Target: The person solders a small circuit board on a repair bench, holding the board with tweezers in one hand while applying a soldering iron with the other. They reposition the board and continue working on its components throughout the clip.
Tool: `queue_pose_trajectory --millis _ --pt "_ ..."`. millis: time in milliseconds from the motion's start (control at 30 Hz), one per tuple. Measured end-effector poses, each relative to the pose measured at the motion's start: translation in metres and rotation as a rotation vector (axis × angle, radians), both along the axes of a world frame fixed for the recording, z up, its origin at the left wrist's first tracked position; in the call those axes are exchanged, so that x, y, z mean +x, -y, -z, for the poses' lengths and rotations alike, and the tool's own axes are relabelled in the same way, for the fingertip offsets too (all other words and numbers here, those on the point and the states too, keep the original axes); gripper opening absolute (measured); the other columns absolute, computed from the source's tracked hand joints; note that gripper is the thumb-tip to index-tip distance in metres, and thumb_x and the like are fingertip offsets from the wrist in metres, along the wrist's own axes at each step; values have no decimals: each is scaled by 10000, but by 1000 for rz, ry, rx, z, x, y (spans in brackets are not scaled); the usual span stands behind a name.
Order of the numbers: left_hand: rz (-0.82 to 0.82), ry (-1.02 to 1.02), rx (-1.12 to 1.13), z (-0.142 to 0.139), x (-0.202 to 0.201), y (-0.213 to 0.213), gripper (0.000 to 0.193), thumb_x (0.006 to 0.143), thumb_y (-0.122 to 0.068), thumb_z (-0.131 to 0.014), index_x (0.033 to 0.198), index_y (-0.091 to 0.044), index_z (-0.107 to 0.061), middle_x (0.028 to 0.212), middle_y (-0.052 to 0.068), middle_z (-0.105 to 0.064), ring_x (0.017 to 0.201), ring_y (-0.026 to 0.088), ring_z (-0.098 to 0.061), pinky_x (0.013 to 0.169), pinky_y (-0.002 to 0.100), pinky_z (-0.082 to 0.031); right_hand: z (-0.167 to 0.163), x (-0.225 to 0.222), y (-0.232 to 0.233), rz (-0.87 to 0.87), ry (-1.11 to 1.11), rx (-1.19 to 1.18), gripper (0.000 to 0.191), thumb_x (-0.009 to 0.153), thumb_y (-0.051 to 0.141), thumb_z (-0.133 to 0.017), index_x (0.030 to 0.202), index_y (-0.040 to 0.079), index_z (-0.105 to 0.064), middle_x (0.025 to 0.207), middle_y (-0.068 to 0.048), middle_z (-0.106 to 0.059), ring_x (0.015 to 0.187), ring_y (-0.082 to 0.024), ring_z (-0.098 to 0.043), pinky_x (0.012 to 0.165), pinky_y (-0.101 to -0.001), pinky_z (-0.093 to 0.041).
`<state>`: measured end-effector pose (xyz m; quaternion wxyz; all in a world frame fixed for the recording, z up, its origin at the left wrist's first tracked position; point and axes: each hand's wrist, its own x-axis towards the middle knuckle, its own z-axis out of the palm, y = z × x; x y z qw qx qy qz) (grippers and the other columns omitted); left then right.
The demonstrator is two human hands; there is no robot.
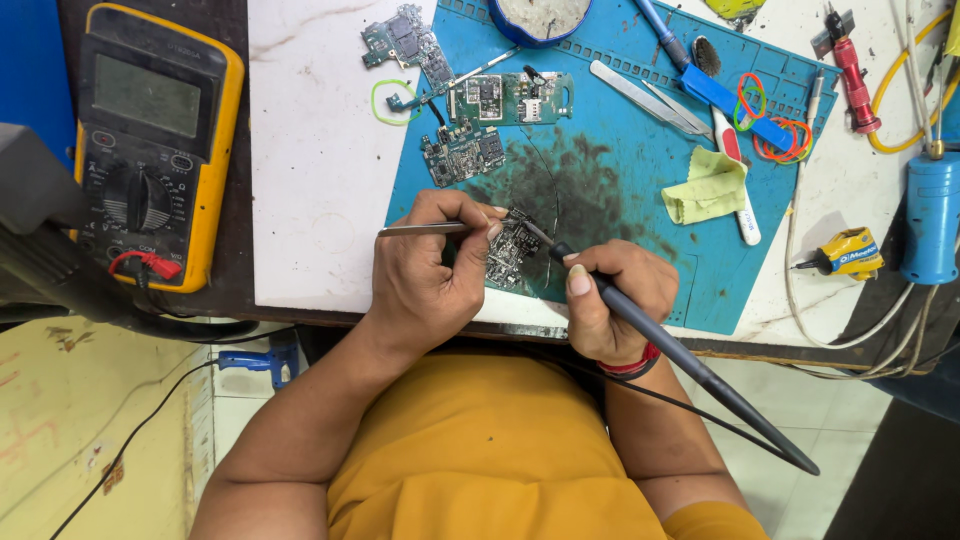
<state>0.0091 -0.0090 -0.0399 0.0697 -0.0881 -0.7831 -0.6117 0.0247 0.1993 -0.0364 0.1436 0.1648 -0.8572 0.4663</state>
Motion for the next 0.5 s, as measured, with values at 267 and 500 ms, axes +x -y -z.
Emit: queue_pose_trajectory --millis 267,500 --pt "-6 -3 0 -1 0 0 171 1033 -23 -675 1066 -35 -508 999 141 -767 917 197 -798 711 271 -627 -1 1 0 -3 -1 3 152 975 134 -633 893 8 -608 793 -102 -671 596 -210 -590 541 -307 -440" --pt "-5 17 2 -1 0 0 170 1027 -25 -677 1057 -34 -510 993 141 -773 882 189 -799 676 269 -617 -1 0 0 -10 -18 5 155 973 138 -640 892 10 -606 792 -101 -667 593 -211 -587 536 -309 -437"
